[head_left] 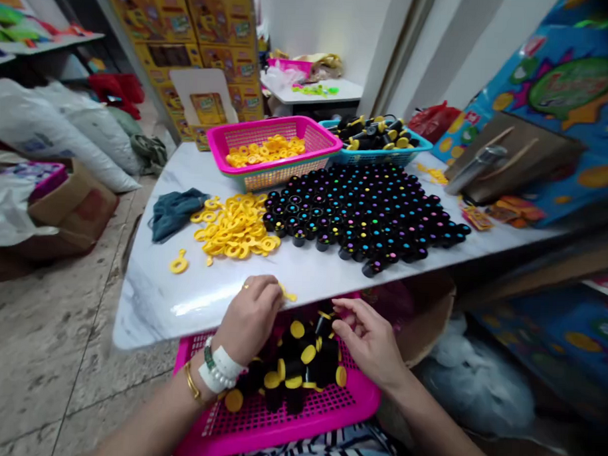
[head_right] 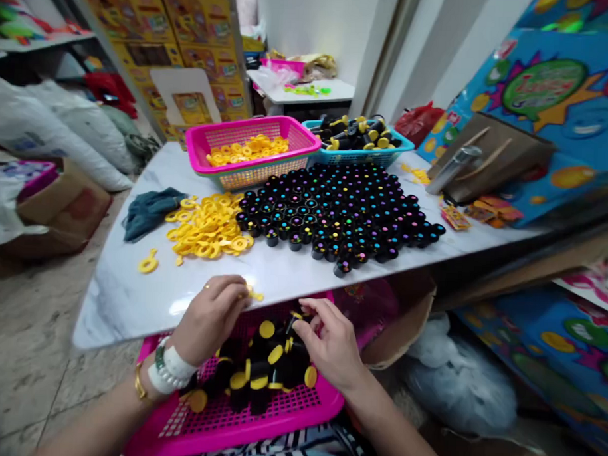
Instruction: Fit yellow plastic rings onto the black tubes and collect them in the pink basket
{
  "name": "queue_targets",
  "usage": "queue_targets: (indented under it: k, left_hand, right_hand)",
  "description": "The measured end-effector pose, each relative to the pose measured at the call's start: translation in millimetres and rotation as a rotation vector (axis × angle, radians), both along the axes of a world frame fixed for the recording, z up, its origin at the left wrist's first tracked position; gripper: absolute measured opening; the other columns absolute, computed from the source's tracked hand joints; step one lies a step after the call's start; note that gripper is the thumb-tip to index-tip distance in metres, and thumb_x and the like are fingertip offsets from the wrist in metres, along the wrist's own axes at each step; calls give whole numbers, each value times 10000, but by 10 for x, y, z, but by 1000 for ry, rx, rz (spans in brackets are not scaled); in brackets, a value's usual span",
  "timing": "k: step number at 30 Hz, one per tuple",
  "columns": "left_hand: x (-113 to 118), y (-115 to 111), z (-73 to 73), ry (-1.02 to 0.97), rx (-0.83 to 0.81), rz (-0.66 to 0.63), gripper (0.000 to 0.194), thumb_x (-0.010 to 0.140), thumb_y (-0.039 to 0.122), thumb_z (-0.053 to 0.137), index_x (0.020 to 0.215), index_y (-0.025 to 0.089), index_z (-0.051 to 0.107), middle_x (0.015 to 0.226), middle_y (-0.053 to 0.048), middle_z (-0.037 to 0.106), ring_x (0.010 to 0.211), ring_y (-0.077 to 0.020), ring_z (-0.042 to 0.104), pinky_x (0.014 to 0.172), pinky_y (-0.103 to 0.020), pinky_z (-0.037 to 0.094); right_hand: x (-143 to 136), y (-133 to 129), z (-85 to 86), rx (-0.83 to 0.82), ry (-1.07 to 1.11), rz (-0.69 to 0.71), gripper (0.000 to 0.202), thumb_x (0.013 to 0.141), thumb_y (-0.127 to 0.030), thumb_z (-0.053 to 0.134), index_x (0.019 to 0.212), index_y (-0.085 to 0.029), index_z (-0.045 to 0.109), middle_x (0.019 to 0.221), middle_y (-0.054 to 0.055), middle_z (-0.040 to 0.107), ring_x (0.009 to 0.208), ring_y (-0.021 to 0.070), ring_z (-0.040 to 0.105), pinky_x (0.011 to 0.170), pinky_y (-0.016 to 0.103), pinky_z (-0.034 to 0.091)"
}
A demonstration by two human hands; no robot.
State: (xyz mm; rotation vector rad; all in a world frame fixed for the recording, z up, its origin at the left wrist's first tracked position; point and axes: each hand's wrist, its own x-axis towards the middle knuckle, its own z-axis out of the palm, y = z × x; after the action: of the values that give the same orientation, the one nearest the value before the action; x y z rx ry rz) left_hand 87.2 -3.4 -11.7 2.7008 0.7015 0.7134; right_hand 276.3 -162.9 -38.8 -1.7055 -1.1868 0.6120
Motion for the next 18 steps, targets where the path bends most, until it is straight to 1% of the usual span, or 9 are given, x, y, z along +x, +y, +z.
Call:
queue_targets:
  k: [2, 4, 6, 8, 10, 12, 15, 16, 18]
  left_hand:
    - [143, -65, 0, -2, -12, -64, 113, 906, 112, 469, 933, 171, 561, 1030, -100, 586, 961, -224, 543, 844, -408, 511]
    - [304, -165, 19, -25, -62, -119, 87, 891, 113, 487, 887, 178, 545, 993, -88, 589, 929, -215, 551, 818, -388, 516]
    - [472, -275, 59, -60, -166, -181, 69, 864, 120, 517, 848, 187, 527, 954, -74, 589, 896, -198, 564, 789, -354, 524]
    - [645, -368, 114, -72, -259, -257, 61, 837, 134, 542, 863, 187, 527, 940, -69, 591, 885, -188, 576, 777, -329, 530]
    - [825, -414, 162, -68, -300, -310, 108, 807, 175, 580, 908, 174, 540, 917, -68, 596, 865, -188, 587, 759, -321, 533]
    - [1011, -403, 177, -79, -308, -304, 249, 771, 236, 632, 991, 153, 552, 889, -62, 608, 820, -186, 598, 731, -318, 535]
    - [1272, -324, 107, -92, -289, -224, 384, 774, 304, 653, 1102, 131, 554, 832, -43, 637, 725, -166, 611, 688, -303, 531]
    - [1343, -298, 67, -88, -272, -204, 387, 792, 315, 641, 1120, 128, 559, 806, -36, 644, 695, -160, 613, 678, -298, 528]
    - [1449, -265, -9, -74, -241, -174, 373, 828, 331, 614, 1139, 129, 571, 753, -23, 654, 648, -151, 616, 657, -289, 519]
  right_hand:
    - [0, 20, 4, -1, 136, -53, 288, 913, -380, 562, 1136, -203, 602, 947, 65, 664, 638, 134, 619, 597, 268, 509]
    - [-33, 59, 1, -14, 314, -57, 305, 919, -405, 548, 1147, -202, 566, 898, 45, 673, 574, 123, 630, 505, 237, 488]
    - [-65, 98, 6, -18, 475, -38, 331, 902, -433, 570, 1135, -200, 541, 818, 16, 668, 494, 109, 608, 393, 198, 424]
    - [-50, 111, 22, 3, 596, -55, 305, 880, -445, 599, 1038, -187, 561, 710, -15, 646, 423, 91, 556, 342, 177, 377]
    - [49, 91, 39, 50, 663, -137, 267, 859, -431, 632, 925, -176, 583, 629, -32, 626, 382, 76, 511, 346, 179, 387]
    - [234, 50, 39, 127, 669, -285, 240, 835, -399, 670, 889, -174, 605, 595, -35, 623, 394, 79, 512, 372, 186, 408]
    - [562, 3, 4, 231, 622, -493, 244, 811, -365, 698, 952, -169, 660, 593, -33, 618, 432, 82, 513, 400, 187, 403]
    - [649, 1, -11, 236, 603, -516, 261, 810, -366, 695, 974, -163, 677, 599, -29, 618, 438, 80, 507, 405, 188, 398]
    - [752, 19, -32, 188, 566, -488, 312, 816, -376, 682, 1032, -152, 696, 593, -21, 617, 430, 78, 492, 401, 192, 379]
